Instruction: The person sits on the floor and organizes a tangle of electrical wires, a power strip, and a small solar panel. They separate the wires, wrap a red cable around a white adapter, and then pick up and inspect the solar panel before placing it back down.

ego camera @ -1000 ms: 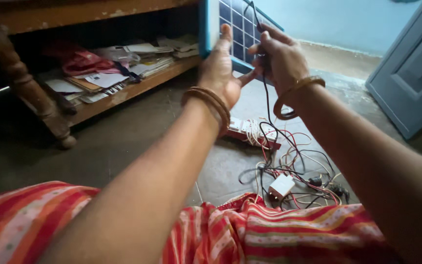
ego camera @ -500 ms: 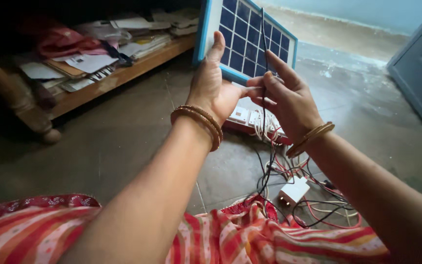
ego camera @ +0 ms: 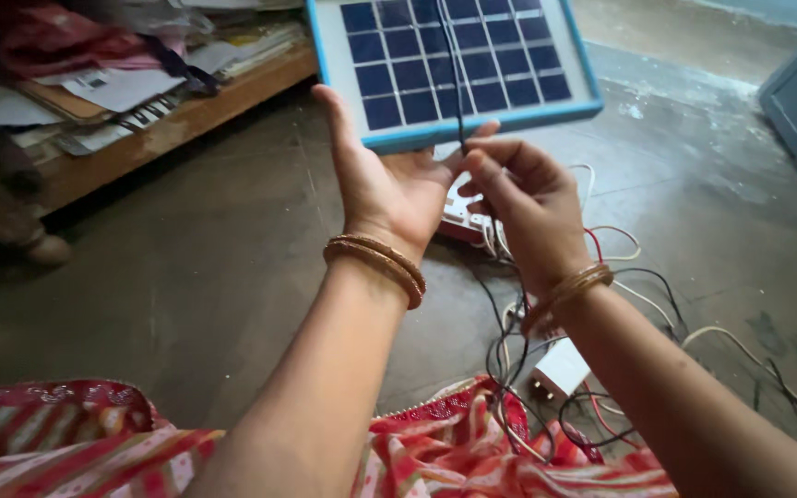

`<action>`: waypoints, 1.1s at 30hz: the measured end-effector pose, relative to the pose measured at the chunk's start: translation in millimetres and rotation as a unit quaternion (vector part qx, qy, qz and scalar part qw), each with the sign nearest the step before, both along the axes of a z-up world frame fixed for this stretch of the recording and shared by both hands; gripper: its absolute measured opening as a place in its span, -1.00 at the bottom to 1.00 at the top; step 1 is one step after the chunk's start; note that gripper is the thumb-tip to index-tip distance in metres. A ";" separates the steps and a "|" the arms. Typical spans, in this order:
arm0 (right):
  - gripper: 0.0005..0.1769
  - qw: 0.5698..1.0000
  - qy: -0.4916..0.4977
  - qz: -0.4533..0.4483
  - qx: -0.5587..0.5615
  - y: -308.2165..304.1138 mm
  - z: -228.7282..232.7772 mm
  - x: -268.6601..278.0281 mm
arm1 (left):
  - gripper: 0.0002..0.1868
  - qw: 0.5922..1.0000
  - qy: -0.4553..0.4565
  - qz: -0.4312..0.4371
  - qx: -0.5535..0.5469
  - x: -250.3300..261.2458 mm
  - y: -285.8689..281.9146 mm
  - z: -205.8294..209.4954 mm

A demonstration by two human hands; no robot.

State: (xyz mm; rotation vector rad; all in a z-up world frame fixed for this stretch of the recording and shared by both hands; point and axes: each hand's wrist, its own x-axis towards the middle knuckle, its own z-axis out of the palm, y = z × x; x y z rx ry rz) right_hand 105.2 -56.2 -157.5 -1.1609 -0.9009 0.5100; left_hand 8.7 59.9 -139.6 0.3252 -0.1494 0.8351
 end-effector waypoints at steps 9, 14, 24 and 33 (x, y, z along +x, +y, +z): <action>-0.75 0.989 0.041 0.097 -0.103 -23.5 -29.3 10.7 | -0.14 0.997 0.072 -0.023 -0.030 2.2 -8.0 5.7; -0.74 0.978 -0.022 0.087 -0.186 -29.5 -39.1 30.1 | -0.12 0.988 0.152 -0.028 0.000 -9.1 -12.6 10.5; -0.75 0.927 -0.192 0.011 -0.322 -32.5 -30.2 30.3 | -0.14 0.972 0.232 0.011 0.024 -35.4 -1.6 17.3; -0.45 0.874 -0.335 -0.064 -0.345 -38.9 -71.0 70.6 | -0.09 0.954 0.291 0.005 0.073 -36.7 6.2 6.7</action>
